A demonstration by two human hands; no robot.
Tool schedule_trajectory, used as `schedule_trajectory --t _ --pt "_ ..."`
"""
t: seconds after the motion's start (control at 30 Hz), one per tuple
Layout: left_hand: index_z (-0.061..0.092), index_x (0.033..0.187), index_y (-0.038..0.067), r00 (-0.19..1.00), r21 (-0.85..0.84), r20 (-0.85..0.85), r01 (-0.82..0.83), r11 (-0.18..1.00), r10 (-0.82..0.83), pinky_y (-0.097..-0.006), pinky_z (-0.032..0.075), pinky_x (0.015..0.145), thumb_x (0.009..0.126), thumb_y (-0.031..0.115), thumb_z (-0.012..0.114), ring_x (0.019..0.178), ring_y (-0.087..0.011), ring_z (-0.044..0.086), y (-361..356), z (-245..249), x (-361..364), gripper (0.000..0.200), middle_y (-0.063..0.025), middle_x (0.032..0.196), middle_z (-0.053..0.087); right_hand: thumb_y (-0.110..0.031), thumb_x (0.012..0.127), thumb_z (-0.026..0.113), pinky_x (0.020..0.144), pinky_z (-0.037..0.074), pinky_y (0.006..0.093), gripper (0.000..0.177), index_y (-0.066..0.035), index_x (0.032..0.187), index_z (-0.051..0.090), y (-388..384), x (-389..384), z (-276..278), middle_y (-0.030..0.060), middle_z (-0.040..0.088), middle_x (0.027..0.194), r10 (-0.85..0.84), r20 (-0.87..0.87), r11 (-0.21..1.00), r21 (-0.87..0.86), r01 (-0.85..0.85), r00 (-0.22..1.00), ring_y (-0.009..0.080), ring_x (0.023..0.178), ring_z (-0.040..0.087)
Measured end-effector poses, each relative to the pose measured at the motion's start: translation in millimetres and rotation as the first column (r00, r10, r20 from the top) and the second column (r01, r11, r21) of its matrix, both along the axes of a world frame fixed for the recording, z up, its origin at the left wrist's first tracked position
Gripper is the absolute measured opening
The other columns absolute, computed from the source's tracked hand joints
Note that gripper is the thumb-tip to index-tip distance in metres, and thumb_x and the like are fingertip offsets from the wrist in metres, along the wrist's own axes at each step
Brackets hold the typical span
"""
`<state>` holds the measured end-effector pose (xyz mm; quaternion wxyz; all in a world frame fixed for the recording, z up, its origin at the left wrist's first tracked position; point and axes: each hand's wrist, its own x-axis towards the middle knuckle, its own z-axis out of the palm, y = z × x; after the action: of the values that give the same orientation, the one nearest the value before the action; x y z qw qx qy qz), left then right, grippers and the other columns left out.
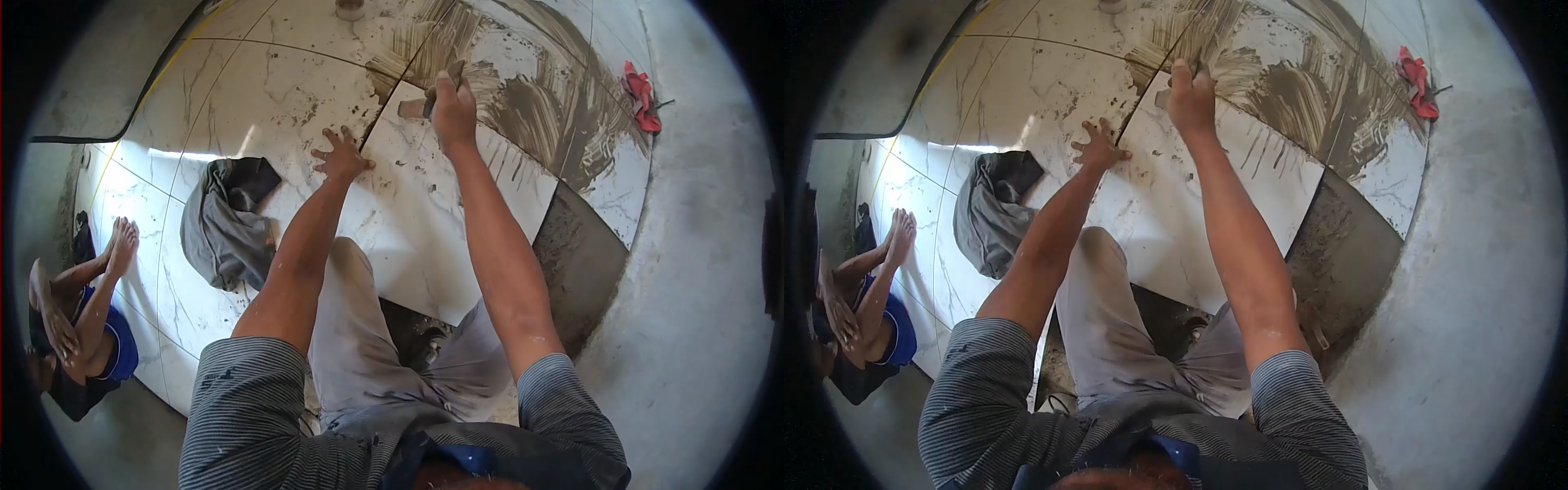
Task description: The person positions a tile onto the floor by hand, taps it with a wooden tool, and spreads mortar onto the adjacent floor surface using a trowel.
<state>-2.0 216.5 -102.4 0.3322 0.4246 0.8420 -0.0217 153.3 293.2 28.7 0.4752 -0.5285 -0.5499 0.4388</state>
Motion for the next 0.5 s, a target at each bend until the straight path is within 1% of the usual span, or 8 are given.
schedule_trajectory --t 0.13,0.2,0.23,0.27,0.3,0.37,0.47,0.5 --pt "0.01 0.142 0.023 1.0 0.02 0.008 0.003 1.0 -0.004 -0.0687 0.023 0.094 0.062 0.038 0.078 0.126 -0.0569 0.005 2.7 6.8 1.1 0.106 -0.0125 0.147 -0.008 -0.036 0.086 0.046 0.068 0.043 0.0314 0.041 0.003 0.097 0.05 -10.1 -0.9 38.9 0.011 0.057 0.076 0.039 -0.071 0.995 -0.092 -0.046 0.997 0.0197 0.072 0.053" --pt "0.01 0.141 0.023 1.0 0.017 0.009 -0.005 1.0 0.005 -0.0688 0.022 0.094 0.061 0.037 0.078 0.125 -0.057 0.005 3.1 4.8 0.5 0.106 -0.0124 0.147 -0.008 -0.037 0.085 0.045 0.077 0.042 0.0369 0.047 0.006 0.103 0.05 -25.0 5.5 44.9 0.0189 0.059 0.087 0.029 -0.095 0.997 -0.069 -0.035 0.995 0.032 0.083 0.056" --pt "0.01 0.141 0.024 1.0 0.03 0.006 -0.003 1.0 0.003 -0.0688 0.022 0.094 0.061 0.036 0.079 0.125 -0.0571 0.005 2.9 5.0 1.2 0.106 -0.0123 0.147 -0.008 -0.037 0.085 0.045 0.077 0.042 0.0369 0.047 0.006 0.103 0.05 -20.2 5.3 29.5 0.0189 0.059 0.087 0.028 -0.094 0.997 -0.075 -0.035 0.995 0.032 0.083 0.056" --pt "0.01 0.141 0.024 1.0 0.035 0.007 0.002 0.999 -0.003 -0.0688 0.022 0.094 0.061 0.036 0.079 0.125 -0.0571 0.005 2.5 6.7 2.4 0.106 -0.0123 0.147 -0.008 -0.037 0.085 0.044 0.08 0.041 0.0378 0.049 0.007 0.106 0.049 -6.5 5.0 5.6 0.0217 0.058 0.092 0.011 -0.018 0.997 -0.077 -0.013 1.0 0.0349 0.088 0.054" --pt "0.011 0.141 0.024 1.0 0.024 0.016 -0.003 1.0 0.003 -0.0686 0.022 0.095 0.061 0.036 0.079 0.125 -0.0572 0.005 1.8 8.7 2.6 0.106 -0.0126 0.147 -0.007 -0.037 0.084 0.044 0.084 0.039 0.0387 0.051 0.008 0.108 0.048 -1.7 1.2 8.4 0.0245 0.058 0.097 -0.006 0.058 0.997 -0.073 0.01 0.998 0.0378 0.094 0.053" --pt "0.011 0.141 0.024 1.0 0.02 0.023 -0.013 1.0 0.012 -0.0685 0.021 0.095 0.061 0.036 0.079 0.125 -0.0573 0.005 -0.5 11.1 3.3 0.106 -0.0129 0.147 -0.007 -0.037 0.084 0.045 0.086 0.039 0.0372 0.052 0.008 0.109 0.048 -0.4 1.2 13.3 0.024 0.057 0.099 -0.017 0.039 0.999 -0.04 0.019 0.999 0.0346 0.097 0.053" --pt "0.011 0.141 0.024 1.0 0.02 0.014 -0.025 0.999 0.024 -0.0679 0.021 0.095 0.06 0.036 0.08 0.125 -0.0572 0.005 5.5 10.3 1.3 0.107 -0.0135 0.147 -0.006 -0.039 0.085 0.045 0.085 0.039 0.0365 0.051 0.007 0.107 0.049 11.4 -1.9 7.7 0.0209 0.059 0.095 0.075 0.042 0.993 -0.1 -0.07 0.996 0.0319 0.095 0.054" --pt "0.012 0.141 0.023 1.0 0.018 -0.001 -0.005 1.0 0.005 -0.068 0.02 0.096 0.06 0.039 0.079 0.126 -0.0557 0.005 5.4 6.7 0.6 0.107 -0.0138 0.147 -0.005 -0.041 0.086 0.045 0.08 0.041 0.0347 0.051 0.006 0.105 0.05 9.6 -2.6 7.1 0.0177 0.059 0.091 0.093 -0.019 0.99 -0.104 -0.095 0.995 0.0277 0.087 0.056"
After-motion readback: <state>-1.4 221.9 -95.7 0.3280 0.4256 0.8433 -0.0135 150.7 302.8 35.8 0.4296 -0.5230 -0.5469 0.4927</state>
